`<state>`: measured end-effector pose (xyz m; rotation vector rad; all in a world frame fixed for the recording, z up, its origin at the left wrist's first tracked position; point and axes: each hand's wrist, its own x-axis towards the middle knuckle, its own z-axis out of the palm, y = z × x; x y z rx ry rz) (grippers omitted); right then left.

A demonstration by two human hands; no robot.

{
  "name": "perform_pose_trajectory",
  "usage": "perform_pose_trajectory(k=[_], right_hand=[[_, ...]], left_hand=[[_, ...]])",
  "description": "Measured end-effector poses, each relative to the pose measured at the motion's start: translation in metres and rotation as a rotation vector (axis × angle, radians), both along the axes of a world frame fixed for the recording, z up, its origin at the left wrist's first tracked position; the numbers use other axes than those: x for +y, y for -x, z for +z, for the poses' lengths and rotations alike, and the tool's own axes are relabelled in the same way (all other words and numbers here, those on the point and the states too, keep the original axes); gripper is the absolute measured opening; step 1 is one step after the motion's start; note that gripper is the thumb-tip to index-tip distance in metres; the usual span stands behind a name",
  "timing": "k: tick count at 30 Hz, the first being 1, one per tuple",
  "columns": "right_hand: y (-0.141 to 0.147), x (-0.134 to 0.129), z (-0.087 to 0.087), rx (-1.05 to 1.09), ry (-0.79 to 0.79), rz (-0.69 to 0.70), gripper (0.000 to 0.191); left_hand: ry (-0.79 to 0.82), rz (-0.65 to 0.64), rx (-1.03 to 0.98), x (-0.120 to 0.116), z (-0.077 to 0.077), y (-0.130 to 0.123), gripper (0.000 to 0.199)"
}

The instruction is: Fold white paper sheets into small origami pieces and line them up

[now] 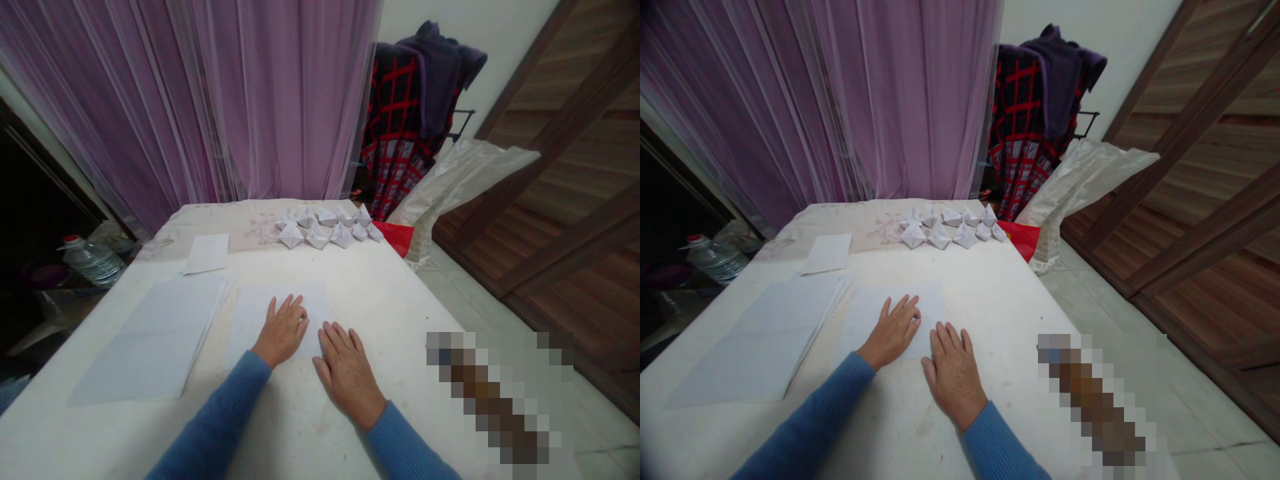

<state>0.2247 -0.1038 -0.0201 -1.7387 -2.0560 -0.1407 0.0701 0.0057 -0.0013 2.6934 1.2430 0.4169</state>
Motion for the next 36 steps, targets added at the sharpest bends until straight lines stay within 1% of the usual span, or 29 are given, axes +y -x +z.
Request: perform_pose_trajectory(k=[9, 17, 22, 26, 30, 33, 36], right_hand=[[0.0, 0.0, 0.002, 0.003, 0.042, -0.004, 0.042], [0.0, 0.0, 0.004, 0.002, 0.014, -0.006, 0.042], [0.0, 0.001, 0.003, -0.001, 0.018, -0.007, 0.042], [0.0, 0.001, 0.003, 0.021, 0.016, -0.003, 0.042], [0.0, 0.001, 0.003, 0.044, 0.021, 0.005, 0.041], [-0.001, 0.001, 0.003, 0.046, 0.016, 0.009, 0.041], [-0.001, 0.0, 0.002, 0.041, 0.006, 0.008, 0.041]], left_hand=[[0.017, 0.076, 0.019, 0.002, 0.002, -0.009, 0.024], [-0.013, 0.132, -0.014, 0.004, -0.003, -0.012, 0.02], [-0.051, 0.121, -0.026, 0.0, -0.004, -0.01, 0.02], [-0.058, 0.108, -0.04, -0.007, -0.003, -0.002, 0.024], [-0.061, 0.08, -0.009, -0.013, -0.002, 0.006, 0.028], [-0.111, 0.062, 0.015, -0.014, -0.003, 0.007, 0.034], [-0.142, 0.074, 0.024, -0.011, -0.005, 0.006, 0.042]])
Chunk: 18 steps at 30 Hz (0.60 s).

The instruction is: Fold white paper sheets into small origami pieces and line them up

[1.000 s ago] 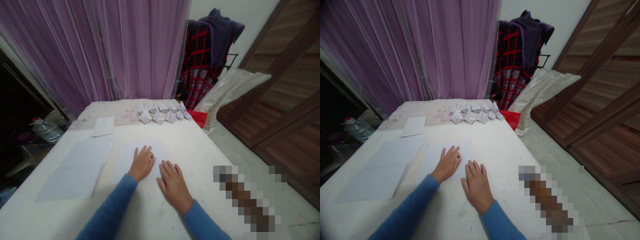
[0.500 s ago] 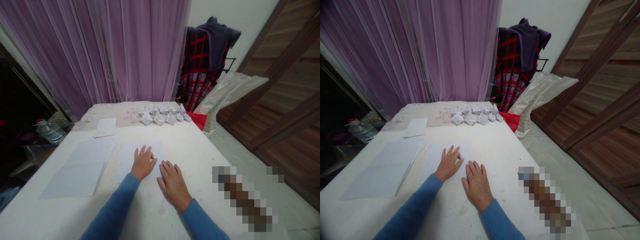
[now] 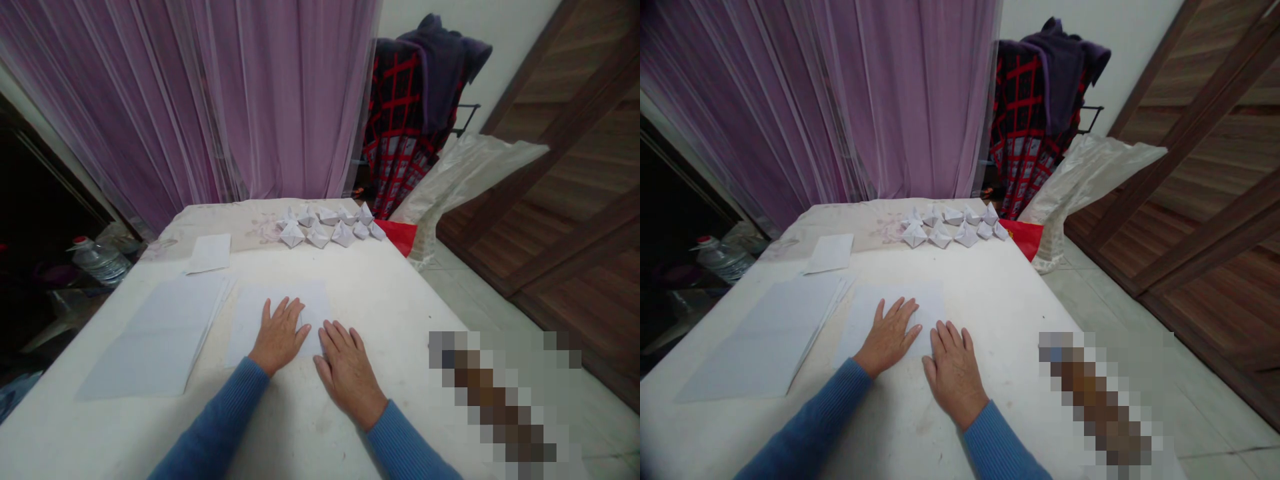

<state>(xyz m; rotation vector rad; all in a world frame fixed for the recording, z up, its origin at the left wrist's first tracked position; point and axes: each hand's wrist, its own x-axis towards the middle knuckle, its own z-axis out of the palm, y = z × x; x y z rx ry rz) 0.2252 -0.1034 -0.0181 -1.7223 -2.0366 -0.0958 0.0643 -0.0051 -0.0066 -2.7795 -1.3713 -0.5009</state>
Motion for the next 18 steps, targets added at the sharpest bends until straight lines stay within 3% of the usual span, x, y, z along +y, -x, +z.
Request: perform_pose_trajectory(k=[5, 18], right_hand=[[0.0007, -0.0004, -0.001, -0.013, -0.002, -0.012, 0.041], [-0.0004, -0.0008, 0.0005, 0.0, 0.015, 0.0, 0.041]], left_hand=[[0.005, 0.011, -0.017, 0.0055, -0.0055, -0.0027, 0.052], [0.038, 0.025, -0.007, 0.0061, -0.0049, -0.0042, 0.05]])
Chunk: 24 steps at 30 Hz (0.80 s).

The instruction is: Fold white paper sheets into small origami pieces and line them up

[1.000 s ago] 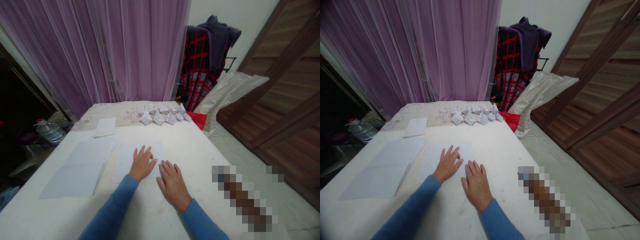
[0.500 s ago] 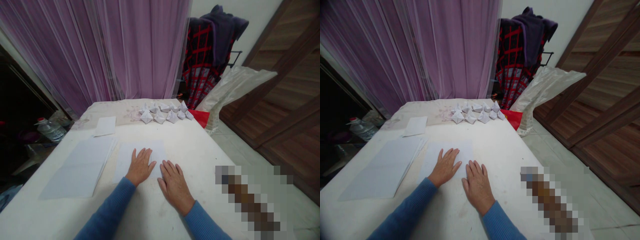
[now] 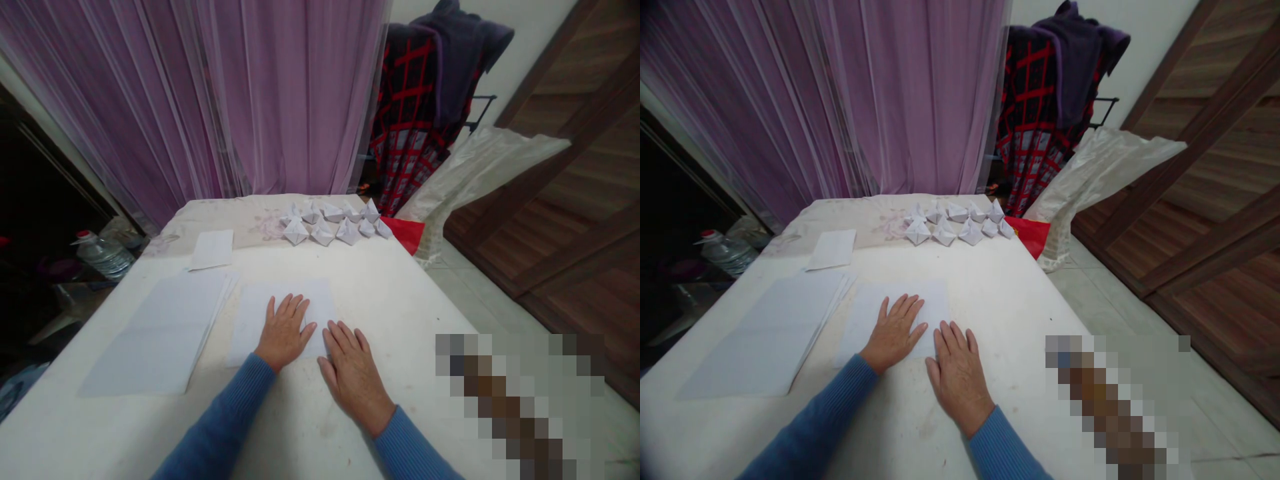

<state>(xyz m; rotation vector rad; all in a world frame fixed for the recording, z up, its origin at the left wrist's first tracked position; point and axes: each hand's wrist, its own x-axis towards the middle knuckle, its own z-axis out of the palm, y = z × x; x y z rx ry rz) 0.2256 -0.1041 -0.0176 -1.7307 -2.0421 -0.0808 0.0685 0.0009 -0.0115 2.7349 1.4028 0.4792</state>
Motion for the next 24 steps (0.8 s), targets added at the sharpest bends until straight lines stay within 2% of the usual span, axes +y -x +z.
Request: perform_pose_trajectory(k=[9, 17, 24], right_hand=[[0.0, 0.0, -0.002, -0.029, -0.004, -0.004, 0.042], [-0.001, 0.0, -0.003, -0.047, -0.004, -0.01, 0.042], [0.0, 0.0, -0.002, -0.044, -0.005, -0.01, 0.042]], left_hand=[[-0.023, 0.022, 0.043, 0.0, -0.001, -0.002, 0.054], [-0.032, 0.111, 0.082, -0.001, 0.005, -0.017, 0.053], [-0.016, 0.122, 0.081, 0.006, 0.005, -0.02, 0.053]])
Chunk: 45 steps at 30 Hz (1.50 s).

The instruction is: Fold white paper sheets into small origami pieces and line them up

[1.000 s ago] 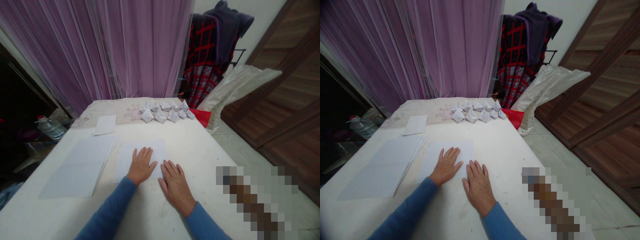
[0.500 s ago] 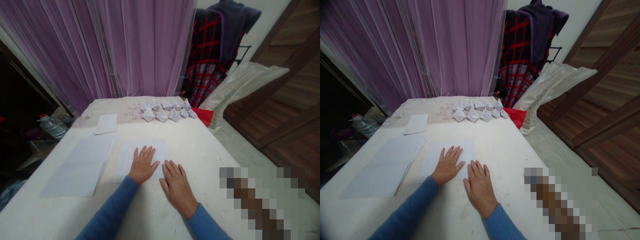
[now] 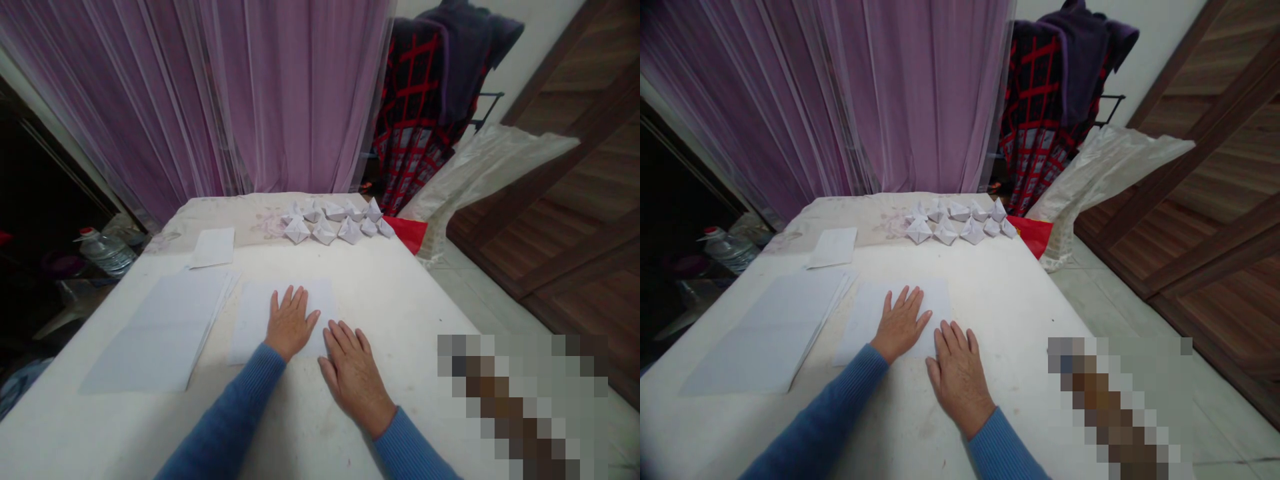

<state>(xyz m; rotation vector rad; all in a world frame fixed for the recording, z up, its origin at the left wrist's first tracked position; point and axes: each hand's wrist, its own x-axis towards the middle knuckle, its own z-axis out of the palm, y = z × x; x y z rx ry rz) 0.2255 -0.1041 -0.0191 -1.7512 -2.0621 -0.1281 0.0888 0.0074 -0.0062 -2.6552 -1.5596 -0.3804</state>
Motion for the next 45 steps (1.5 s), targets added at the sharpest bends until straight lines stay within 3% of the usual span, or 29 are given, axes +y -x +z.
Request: perform_pose_trajectory(k=[17, 30, 45], right_hand=[[0.001, 0.001, 0.001, 0.01, 0.025, -0.006, 0.042], [0.0, 0.001, 0.001, -0.005, 0.04, -0.01, 0.042], [0.0, 0.0, 0.001, 0.032, 0.02, -0.002, 0.04]], left_hand=[[-0.041, -0.058, 0.023, -0.013, -0.008, 0.015, 0.055], [-0.037, -0.036, 0.06, -0.002, -0.007, 0.008, 0.056], [-0.097, -0.168, 0.029, -0.046, -0.01, 0.034, 0.053]])
